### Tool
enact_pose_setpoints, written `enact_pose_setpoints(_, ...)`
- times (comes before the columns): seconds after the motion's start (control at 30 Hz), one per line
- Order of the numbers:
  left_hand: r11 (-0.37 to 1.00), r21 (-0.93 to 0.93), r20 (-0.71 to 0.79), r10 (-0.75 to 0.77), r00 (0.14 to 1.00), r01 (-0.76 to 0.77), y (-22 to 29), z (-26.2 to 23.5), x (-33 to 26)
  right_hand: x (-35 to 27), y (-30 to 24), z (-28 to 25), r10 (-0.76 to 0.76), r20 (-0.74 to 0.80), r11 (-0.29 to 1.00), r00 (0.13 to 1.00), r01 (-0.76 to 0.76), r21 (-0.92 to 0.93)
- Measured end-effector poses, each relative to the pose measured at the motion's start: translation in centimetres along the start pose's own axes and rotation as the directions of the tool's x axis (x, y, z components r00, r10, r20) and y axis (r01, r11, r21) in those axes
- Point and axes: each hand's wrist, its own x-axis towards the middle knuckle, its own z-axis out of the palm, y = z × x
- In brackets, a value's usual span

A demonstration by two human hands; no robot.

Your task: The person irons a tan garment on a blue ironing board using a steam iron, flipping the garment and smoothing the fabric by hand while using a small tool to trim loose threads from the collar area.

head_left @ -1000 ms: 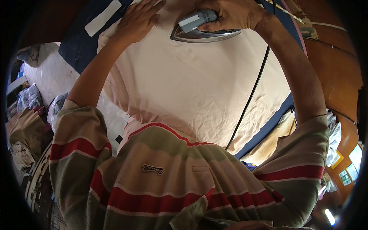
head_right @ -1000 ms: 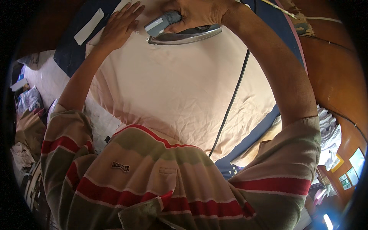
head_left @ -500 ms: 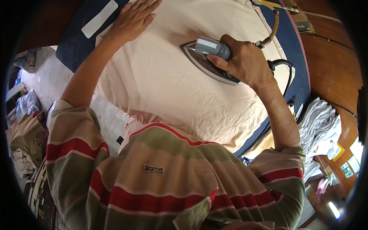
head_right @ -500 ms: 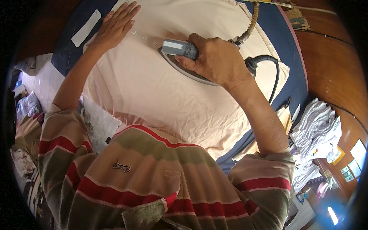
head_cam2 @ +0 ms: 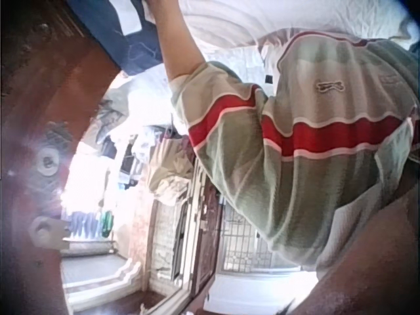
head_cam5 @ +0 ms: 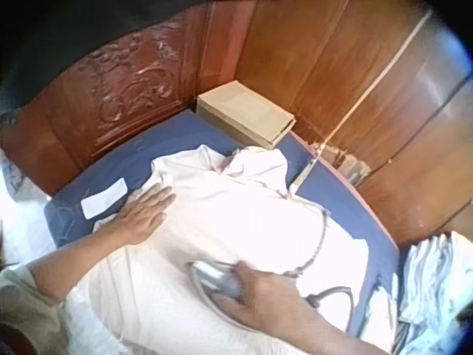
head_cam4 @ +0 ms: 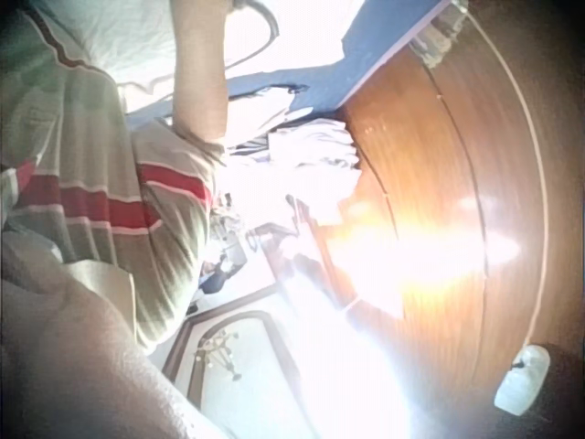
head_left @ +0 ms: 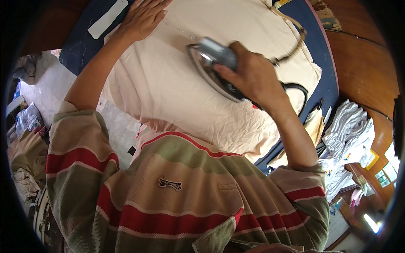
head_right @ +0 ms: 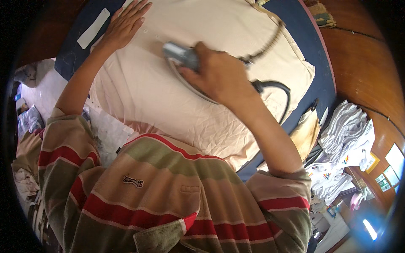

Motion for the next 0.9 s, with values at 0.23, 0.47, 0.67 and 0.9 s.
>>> enact_pose_setpoints(0.23, 0.999, 0.008, 0.06, -0.032, 0.998, 0.031, 0.7, -0.6, 0.5, -3.1, 2.8, -0.4, 0.228, -0.053, 0.973, 0.972, -0.224, 0.061)
enact_pose_setpoints(0.47, 0.976, 0.217, -0.113, 0.055, 0.992, -0.03, -1.7, 2.4, 0.8, 0.0, -1.2, 0.2, 0.101, -0.015, 0.994, 0.995, -0.101, -0.044)
enact_pose_setpoints(0.67, 0.981, 0.193, -0.045, -0.019, 0.999, 0.027, -0.6, 2.5, 1.4, -0.7, 4.7, -1.6, 0.295, -0.111, 0.954, 0.949, -0.286, 0.092)
enact_pose_setpoints(0.9, 0.983, -0.059, -0.364, -0.186, 0.913, 0.176, -1.7, -2.9, -2.4, 3.7, 4.8, -5.0, 0.091, -0.303, 0.996, 0.949, -0.093, 0.007)
